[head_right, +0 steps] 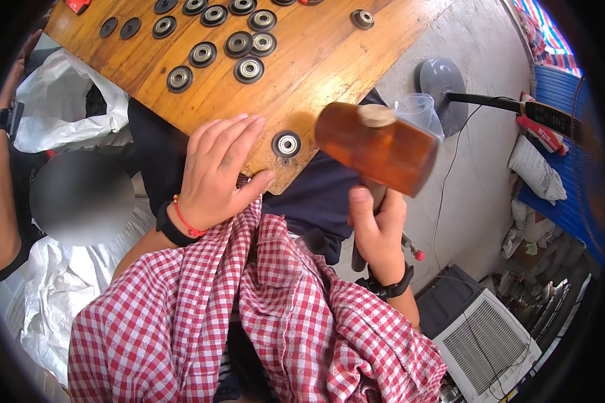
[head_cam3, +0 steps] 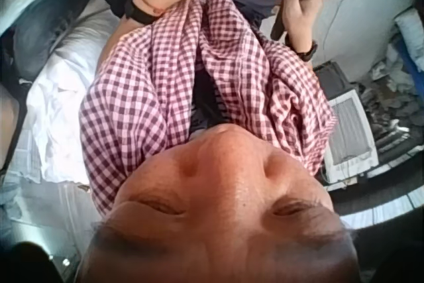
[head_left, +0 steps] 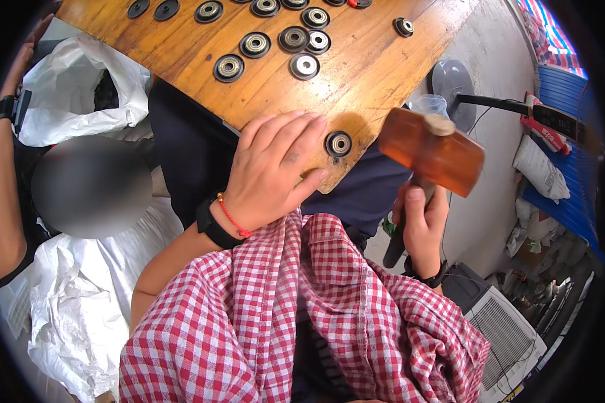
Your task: Assembling metal bearings into circular black grommets on a wooden board and using a mallet to secure them.
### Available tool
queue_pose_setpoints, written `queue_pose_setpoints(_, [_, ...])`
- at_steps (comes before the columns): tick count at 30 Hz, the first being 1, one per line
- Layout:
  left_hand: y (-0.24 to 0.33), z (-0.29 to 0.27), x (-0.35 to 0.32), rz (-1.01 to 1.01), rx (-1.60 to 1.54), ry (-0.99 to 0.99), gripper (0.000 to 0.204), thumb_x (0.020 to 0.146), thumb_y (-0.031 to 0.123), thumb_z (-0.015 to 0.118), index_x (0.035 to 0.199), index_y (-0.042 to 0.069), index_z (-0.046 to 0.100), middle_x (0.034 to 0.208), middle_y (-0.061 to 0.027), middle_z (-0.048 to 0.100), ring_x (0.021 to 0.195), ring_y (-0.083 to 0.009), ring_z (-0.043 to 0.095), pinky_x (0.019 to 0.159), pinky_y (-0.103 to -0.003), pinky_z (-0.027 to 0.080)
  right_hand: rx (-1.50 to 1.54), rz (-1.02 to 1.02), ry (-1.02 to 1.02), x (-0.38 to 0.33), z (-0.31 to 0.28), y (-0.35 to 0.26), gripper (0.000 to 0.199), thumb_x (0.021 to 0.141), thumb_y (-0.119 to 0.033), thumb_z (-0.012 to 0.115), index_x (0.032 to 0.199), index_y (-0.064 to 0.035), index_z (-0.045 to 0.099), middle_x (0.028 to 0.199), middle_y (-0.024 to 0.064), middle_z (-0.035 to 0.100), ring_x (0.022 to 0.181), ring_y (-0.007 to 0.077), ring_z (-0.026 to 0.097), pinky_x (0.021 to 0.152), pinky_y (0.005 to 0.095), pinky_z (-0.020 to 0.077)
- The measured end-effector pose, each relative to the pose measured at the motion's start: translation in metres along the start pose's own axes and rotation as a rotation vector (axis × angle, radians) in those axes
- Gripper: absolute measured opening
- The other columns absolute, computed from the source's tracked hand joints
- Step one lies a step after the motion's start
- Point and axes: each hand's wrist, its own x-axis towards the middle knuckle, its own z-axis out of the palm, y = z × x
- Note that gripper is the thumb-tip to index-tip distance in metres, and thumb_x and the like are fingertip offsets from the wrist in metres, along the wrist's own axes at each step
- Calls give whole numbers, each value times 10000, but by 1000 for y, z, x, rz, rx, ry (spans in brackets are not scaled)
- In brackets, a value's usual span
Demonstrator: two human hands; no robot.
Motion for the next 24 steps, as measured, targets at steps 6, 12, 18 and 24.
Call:
queue_pose_setpoints(6, [-5,-1,19,110,-15,-158,461,764,174,670,1192,49,554,1093,-105,575,1011,-273,535,891,-401,408,105,117,-16,-6,16,15,308,978,-336,450,998,-29,449,699,57,509,490,109,493,429,221,387])
queue_pose_setpoints(12, [-39,-21,85,132,185,-154,408,770,171,658,1151,58,565,1083,-103,575,990,-297,545,875,-396,413,34,114,29,-17,12,14,312,977,-337,454,997,-25,457,693,51,506,487,108,483,430,224,386])
queue_pose_setpoints(18, [-73,12,166,225,239,-92,371,767,255,617,989,-41,591,1082,-230,580,1044,-331,557,919,-394,439,104,137,4,-6,27,3,325,969,-349,468,973,-24,456,698,54,516,490,108,485,434,224,388])
queue_pose_setpoints(24, [-41,-20,84,172,380,-348,541,761,285,686,1192,11,506,1192,-122,543,1199,-266,470,1028,-434,333,68,85,-20,-16,31,12,335,964,-340,481,1028,-12,459,714,55,520,504,111,491,439,228,395])
